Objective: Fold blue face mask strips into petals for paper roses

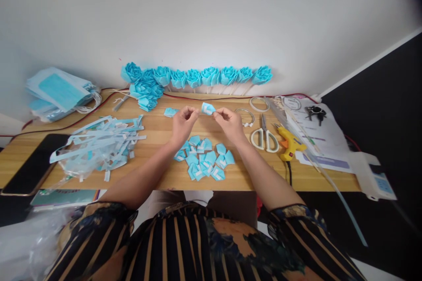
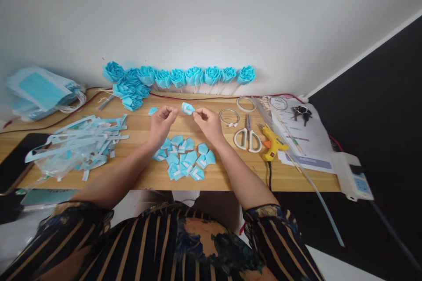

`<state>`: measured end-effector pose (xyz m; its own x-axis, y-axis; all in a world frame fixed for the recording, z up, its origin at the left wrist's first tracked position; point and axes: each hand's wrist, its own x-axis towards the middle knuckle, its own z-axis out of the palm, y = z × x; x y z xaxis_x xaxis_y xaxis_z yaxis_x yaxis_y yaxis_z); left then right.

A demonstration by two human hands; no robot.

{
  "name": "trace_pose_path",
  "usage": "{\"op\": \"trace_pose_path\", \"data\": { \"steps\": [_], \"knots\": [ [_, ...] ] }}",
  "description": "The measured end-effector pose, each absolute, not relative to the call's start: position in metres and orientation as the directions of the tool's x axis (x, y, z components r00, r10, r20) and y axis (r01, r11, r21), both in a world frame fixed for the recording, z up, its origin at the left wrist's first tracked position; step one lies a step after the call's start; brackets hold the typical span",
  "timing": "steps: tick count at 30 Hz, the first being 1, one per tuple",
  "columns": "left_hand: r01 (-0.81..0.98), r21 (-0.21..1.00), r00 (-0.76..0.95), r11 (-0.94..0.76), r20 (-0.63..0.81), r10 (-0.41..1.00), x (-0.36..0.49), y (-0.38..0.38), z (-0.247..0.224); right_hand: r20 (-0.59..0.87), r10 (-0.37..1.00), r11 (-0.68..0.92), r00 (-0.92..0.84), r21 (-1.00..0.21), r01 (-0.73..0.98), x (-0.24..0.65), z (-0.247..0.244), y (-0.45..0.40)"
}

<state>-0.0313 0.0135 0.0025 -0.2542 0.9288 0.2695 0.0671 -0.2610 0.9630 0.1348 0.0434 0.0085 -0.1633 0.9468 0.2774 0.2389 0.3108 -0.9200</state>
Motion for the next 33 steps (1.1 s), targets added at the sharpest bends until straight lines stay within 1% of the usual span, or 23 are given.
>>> {"op": "trace_pose_path", "data": {
  "steps": [2,5,11,18,26,33],
  "knots": [
    [0.132,0.949,-0.197,-0.286,0.308,0.931,-0.028,0.011,0.002,0.318,0.935,0.352,-0.160,-0.892,0.283,0.133,0.009,0.041],
    [0.170,0.937,-0.132,-0.306,0.329,0.935,-0.025,0.010,-0.002,0.367,0.912,0.409,-0.184,-0.855,0.320,0.131,0.008,0.038],
    [0.190,0.940,-0.117,-0.285,0.310,0.944,-0.027,0.014,-0.013,0.423,0.878,0.479,-0.225,-0.801,0.360,0.128,0.004,0.037],
    [0.227,0.928,-0.108,-0.295,0.325,0.939,-0.028,0.014,-0.011,0.488,0.833,0.553,-0.260,-0.728,0.406,0.128,0.001,0.036],
    [0.228,0.929,-0.121,-0.291,0.324,0.938,-0.028,0.014,-0.009,0.503,0.813,0.582,-0.294,-0.673,0.457,0.128,0.000,0.037],
    [0.233,0.931,-0.117,-0.279,0.312,0.943,-0.028,0.014,-0.007,0.509,0.809,0.587,-0.294,-0.667,0.459,0.129,0.001,0.036]
  ]
}}
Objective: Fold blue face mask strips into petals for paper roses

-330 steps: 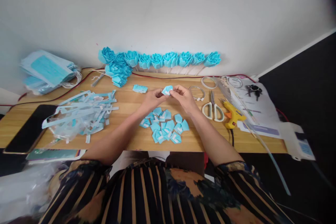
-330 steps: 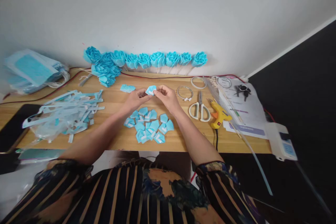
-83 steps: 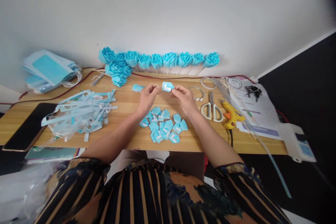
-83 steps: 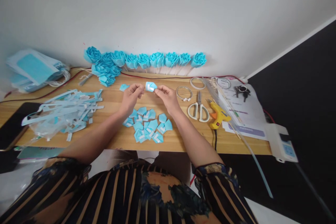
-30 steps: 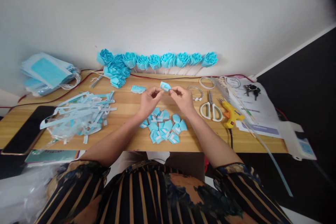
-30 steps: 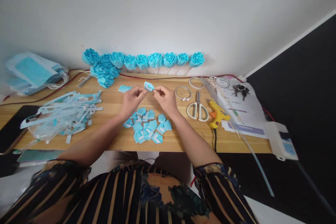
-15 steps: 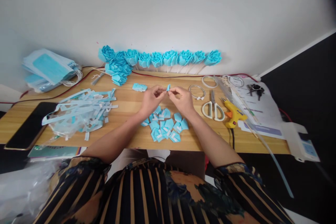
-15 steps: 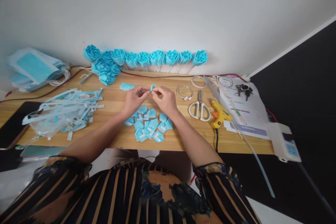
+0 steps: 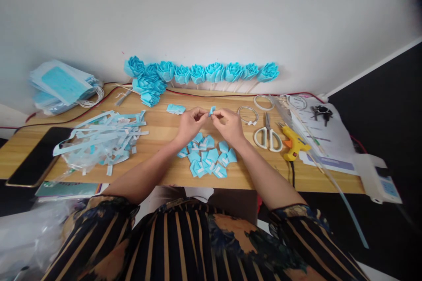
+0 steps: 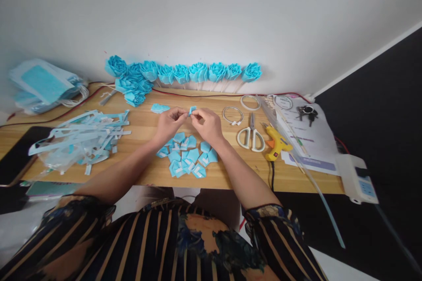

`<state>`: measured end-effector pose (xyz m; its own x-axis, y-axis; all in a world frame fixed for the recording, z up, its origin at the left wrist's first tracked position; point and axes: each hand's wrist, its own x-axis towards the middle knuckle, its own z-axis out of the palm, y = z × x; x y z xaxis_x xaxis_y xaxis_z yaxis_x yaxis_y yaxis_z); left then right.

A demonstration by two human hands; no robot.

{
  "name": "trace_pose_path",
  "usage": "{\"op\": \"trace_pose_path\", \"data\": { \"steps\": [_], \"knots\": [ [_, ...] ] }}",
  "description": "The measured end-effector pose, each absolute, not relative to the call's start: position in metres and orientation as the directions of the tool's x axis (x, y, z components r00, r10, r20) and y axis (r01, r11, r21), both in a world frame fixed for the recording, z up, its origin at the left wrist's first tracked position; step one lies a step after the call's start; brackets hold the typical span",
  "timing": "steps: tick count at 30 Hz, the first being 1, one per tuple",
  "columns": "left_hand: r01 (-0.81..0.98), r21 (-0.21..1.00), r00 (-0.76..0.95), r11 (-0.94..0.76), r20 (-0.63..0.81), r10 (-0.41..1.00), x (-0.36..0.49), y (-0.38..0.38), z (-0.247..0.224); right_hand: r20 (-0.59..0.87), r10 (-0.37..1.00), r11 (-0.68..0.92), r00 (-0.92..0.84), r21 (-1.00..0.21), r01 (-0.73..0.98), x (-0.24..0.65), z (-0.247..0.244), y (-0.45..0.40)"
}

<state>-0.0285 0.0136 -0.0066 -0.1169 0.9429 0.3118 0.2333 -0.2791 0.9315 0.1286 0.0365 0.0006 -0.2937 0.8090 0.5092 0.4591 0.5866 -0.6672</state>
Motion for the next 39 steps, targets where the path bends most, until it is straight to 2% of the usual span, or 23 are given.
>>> {"op": "trace_pose_path", "data": {
  "steps": [11,17,21,24,27,29,33,36,39],
  "knots": [
    [0.244,0.938,-0.114,-0.246,0.280,0.953,-0.031,0.016,-0.006,0.475,0.836,0.549,-0.276,-0.724,0.418,0.129,0.001,0.037],
    [0.187,0.956,-0.174,-0.225,0.258,0.950,-0.036,0.017,0.004,0.289,0.943,0.321,-0.166,-0.923,0.212,0.133,-0.001,0.046],
    [0.204,0.942,-0.198,-0.266,0.305,0.931,-0.063,0.017,0.041,0.218,0.970,0.227,-0.110,-0.971,0.070,0.137,-0.004,0.054],
    [0.350,0.885,-0.187,-0.308,0.388,0.903,-0.106,0.012,0.072,0.196,0.974,0.201,-0.116,-0.979,0.032,0.136,-0.006,0.056],
    [0.545,0.808,-0.228,-0.224,0.399,0.888,-0.161,-0.001,0.082,0.189,0.974,0.193,-0.128,-0.981,0.016,0.135,-0.007,0.055],
    [0.680,0.728,-0.253,-0.088,0.346,0.904,-0.199,-0.014,0.076,0.193,0.972,0.195,-0.136,-0.981,0.006,0.133,-0.008,0.055],
    [0.860,0.488,-0.255,0.151,0.154,0.955,-0.254,-0.038,0.059,0.196,0.969,0.197,-0.150,-0.980,-0.008,0.130,-0.009,0.053],
    [0.909,0.378,-0.207,0.176,0.043,0.977,-0.273,-0.046,0.051,0.192,0.969,0.193,-0.153,-0.981,-0.010,0.129,-0.009,0.053],
    [0.921,0.335,-0.220,0.196,0.033,0.975,-0.281,-0.048,0.045,0.178,0.972,0.180,-0.153,-0.984,0.000,0.129,-0.011,0.054]
  ]
}}
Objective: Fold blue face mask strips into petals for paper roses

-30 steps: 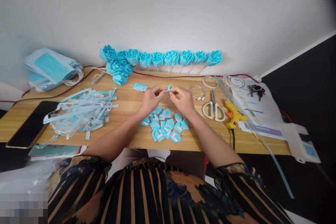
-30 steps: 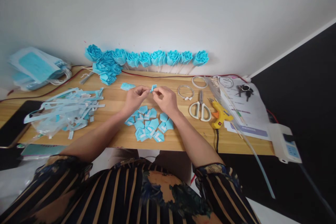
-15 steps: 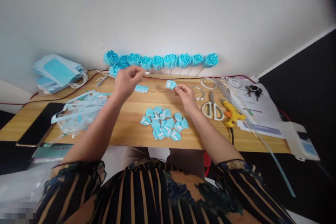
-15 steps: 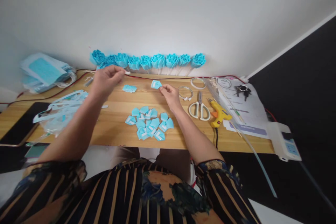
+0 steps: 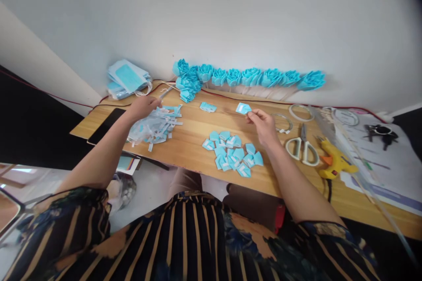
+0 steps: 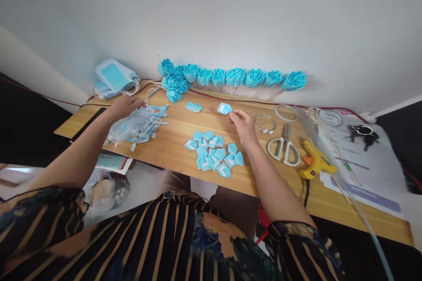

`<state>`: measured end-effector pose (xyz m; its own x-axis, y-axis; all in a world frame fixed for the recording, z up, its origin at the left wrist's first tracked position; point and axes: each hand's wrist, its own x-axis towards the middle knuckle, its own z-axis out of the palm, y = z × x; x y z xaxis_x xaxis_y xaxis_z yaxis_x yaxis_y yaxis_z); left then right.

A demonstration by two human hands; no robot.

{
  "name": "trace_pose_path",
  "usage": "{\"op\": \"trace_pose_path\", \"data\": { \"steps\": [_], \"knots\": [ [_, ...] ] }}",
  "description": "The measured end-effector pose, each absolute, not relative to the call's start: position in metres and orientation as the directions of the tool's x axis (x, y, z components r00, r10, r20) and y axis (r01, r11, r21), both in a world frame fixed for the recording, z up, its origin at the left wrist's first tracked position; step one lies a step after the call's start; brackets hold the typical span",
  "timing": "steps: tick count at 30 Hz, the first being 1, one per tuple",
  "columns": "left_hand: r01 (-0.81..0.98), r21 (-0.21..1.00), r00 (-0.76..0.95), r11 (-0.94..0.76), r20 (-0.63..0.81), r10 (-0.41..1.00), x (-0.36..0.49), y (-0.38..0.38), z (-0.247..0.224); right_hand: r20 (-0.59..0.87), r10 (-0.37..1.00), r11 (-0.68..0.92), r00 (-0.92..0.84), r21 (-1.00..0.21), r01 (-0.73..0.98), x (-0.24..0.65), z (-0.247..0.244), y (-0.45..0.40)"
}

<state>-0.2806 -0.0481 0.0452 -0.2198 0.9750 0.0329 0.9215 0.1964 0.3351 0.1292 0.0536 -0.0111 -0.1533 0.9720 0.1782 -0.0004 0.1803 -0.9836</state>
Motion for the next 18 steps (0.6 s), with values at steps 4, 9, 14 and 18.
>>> {"op": "trace_pose_path", "data": {
  "steps": [4,9,14,18],
  "knots": [
    [0.938,0.277,-0.236,0.208,0.072,0.969,-0.290,-0.048,0.035,0.160,0.977,0.161,-0.144,-0.987,-0.003,0.131,-0.015,0.057],
    [0.949,0.276,-0.203,0.153,0.162,0.966,-0.292,-0.046,0.030,0.158,0.976,0.159,-0.151,-0.987,-0.008,0.131,-0.017,0.057],
    [0.971,0.215,-0.159,0.105,0.253,0.954,-0.268,-0.038,0.040,0.172,0.968,0.174,-0.184,-0.985,-0.005,0.131,-0.011,0.052],
    [0.988,0.044,-0.156,0.151,0.159,0.975,-0.254,-0.033,0.047,0.159,0.965,0.158,-0.209,-0.987,-0.019,0.131,-0.006,0.050]
  ]
}}
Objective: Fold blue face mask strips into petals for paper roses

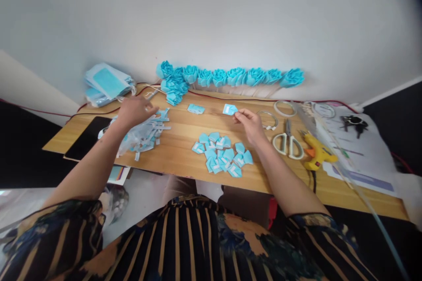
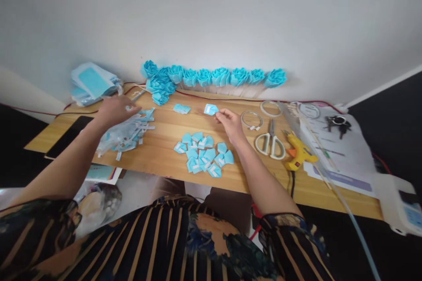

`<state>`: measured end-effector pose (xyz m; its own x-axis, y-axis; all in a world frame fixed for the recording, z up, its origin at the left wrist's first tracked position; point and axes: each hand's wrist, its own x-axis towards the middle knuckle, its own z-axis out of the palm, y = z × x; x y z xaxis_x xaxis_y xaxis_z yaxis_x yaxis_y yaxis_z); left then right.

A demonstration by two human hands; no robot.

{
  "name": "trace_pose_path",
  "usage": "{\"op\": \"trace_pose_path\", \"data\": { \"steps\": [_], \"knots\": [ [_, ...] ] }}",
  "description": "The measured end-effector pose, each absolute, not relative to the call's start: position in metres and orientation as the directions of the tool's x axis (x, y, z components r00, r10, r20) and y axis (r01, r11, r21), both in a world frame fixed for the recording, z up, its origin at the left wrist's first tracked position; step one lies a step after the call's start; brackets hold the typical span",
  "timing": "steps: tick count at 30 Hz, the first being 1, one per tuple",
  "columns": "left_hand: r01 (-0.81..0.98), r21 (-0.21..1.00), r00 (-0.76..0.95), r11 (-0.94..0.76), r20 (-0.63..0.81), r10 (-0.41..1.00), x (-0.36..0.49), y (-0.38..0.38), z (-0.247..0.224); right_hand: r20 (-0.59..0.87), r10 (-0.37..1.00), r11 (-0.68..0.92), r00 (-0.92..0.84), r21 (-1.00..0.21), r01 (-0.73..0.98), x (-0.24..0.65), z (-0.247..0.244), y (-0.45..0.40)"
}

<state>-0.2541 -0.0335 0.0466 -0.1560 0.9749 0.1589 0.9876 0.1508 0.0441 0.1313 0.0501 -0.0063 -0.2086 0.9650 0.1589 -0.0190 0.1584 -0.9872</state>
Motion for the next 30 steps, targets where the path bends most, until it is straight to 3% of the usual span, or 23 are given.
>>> {"op": "trace_pose_path", "data": {
  "steps": [3,6,9,13,20,26,30],
  "knots": [
    [0.993,0.096,-0.084,0.064,0.220,0.972,-0.238,-0.030,0.047,0.162,0.960,0.162,-0.229,-0.987,-0.020,0.132,-0.004,0.050],
    [0.905,0.394,0.030,-0.159,0.315,0.949,-0.198,-0.024,0.045,0.167,0.948,0.168,-0.271,-0.986,-0.018,0.132,-0.002,0.047],
    [0.697,0.679,0.121,-0.232,0.208,0.971,-0.143,-0.013,0.040,0.175,0.935,0.180,-0.310,-0.984,-0.011,0.132,0.000,0.045],
    [0.503,0.842,0.178,-0.195,0.120,0.977,-0.092,0.002,0.034,0.188,0.911,0.204,-0.368,-0.979,0.005,0.134,0.001,0.043],
    [0.227,0.973,0.178,-0.039,-0.002,0.984,-0.071,0.014,0.033,0.187,0.901,0.224,-0.391,-0.973,0.051,0.135,0.005,0.042],
    [0.174,0.984,0.152,-0.044,0.017,0.988,-0.060,0.019,0.031,0.158,0.918,0.155,-0.363,-0.987,-0.038,0.138,0.004,0.046],
    [-0.012,0.997,0.043,-0.073,0.073,0.996,-0.050,0.019,0.021,0.118,0.933,0.080,-0.340,-0.989,-0.124,0.137,0.002,0.048]
  ]
}}
